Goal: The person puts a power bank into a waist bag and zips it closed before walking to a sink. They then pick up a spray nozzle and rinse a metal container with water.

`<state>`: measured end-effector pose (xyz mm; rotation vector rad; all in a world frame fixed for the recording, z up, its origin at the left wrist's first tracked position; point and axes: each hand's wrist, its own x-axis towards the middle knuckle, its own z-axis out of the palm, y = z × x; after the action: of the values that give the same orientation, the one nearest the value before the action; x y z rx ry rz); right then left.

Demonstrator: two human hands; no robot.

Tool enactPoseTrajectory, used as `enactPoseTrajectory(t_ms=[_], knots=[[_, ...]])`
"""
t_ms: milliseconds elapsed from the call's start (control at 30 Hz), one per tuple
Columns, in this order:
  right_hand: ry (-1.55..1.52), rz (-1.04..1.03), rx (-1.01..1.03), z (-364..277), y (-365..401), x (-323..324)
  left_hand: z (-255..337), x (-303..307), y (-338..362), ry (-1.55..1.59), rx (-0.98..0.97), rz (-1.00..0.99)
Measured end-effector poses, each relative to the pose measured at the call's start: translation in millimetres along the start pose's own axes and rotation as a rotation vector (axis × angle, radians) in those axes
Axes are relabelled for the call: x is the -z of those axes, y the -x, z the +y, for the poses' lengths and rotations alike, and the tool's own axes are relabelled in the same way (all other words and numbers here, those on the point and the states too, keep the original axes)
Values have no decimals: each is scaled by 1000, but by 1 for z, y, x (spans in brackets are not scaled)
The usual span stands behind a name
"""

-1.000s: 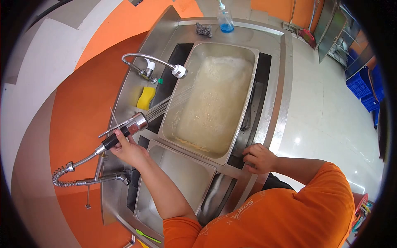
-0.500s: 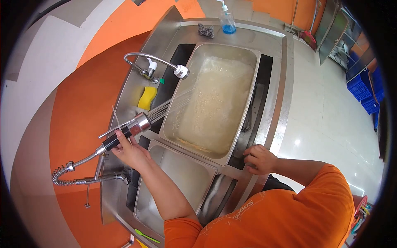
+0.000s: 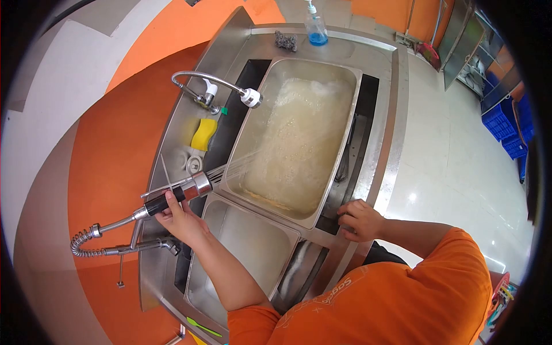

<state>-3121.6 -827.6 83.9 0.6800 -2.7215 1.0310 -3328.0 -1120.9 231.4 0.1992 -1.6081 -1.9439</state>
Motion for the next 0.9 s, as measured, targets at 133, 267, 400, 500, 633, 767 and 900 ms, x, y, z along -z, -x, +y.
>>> enactPoseTrajectory(t_ms=[133, 267, 400, 500, 633, 767, 900], knots=[[8, -1, 4, 0, 0, -1, 3, 10, 3, -96, 11, -23], [13, 1, -2, -1, 0, 1, -7, 24, -4, -113, -4, -48], [11, 13, 17, -2, -1, 1, -5, 28, -2, -175, 5, -60], [8, 7, 10, -1, -2, 2, -4, 35, -1, -196, 1, -87], [-10, 1, 4, 1, -1, 0, -5, 44, 1, -220, -30, -110], [-9, -22, 0, 1, 0, -3, -4, 43, 1, -232, -1, -88], [3, -5, -2, 2, 1, -4, 1, 33, 1, -220, -20, -85]])
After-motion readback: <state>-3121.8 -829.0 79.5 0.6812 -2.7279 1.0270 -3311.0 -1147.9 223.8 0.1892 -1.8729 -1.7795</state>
